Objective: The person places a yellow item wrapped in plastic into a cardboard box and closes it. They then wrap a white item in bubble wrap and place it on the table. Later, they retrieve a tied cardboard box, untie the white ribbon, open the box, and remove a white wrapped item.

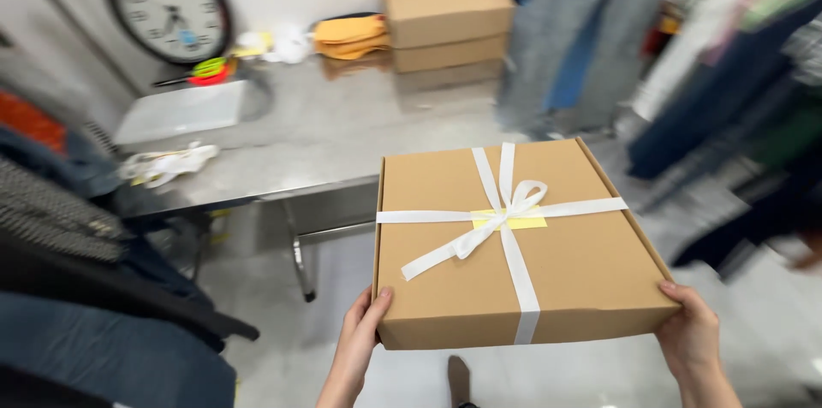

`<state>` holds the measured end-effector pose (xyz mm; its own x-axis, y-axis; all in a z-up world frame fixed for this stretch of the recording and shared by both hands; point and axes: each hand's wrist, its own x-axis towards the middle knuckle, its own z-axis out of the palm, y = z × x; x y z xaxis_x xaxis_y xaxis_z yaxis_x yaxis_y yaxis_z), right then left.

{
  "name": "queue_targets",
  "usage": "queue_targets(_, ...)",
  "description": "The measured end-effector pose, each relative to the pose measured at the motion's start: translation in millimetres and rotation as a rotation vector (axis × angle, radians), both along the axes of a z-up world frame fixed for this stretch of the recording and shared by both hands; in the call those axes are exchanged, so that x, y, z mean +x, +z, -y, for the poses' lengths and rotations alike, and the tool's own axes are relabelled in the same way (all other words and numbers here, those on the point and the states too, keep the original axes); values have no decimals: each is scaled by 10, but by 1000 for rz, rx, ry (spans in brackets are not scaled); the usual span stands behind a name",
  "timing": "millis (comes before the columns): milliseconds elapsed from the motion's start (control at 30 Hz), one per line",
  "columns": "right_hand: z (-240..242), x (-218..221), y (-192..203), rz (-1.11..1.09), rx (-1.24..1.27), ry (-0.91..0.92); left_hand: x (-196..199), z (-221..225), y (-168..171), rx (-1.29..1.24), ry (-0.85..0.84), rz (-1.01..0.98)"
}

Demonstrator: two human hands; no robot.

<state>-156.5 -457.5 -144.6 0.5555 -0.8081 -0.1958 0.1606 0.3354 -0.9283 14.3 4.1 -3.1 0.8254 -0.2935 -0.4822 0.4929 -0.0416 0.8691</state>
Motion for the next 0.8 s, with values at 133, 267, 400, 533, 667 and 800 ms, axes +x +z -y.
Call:
queue_targets(133,121,1192,-88,-20,-5,134,584,-72,-135,-85,203,-57)
queue_targets(267,178,2299,42,-30,-6,306,1193,-42,19,-54,303,-87)
queue_targets(400,226,3242,121,-162,13,465,1780,11,-131,-75,518,-109)
queue_targets(533,273,4020,-185,-118,59,445,2287,-47,-356,-18,584,-128)
queue_targets(667,173,4472,-591,-272,194,485,2837,-174,-511,35,617,-118)
queue_targets(800,-177,4732,-954,264,-483,460,3546,-375,-746,129,659,-59)
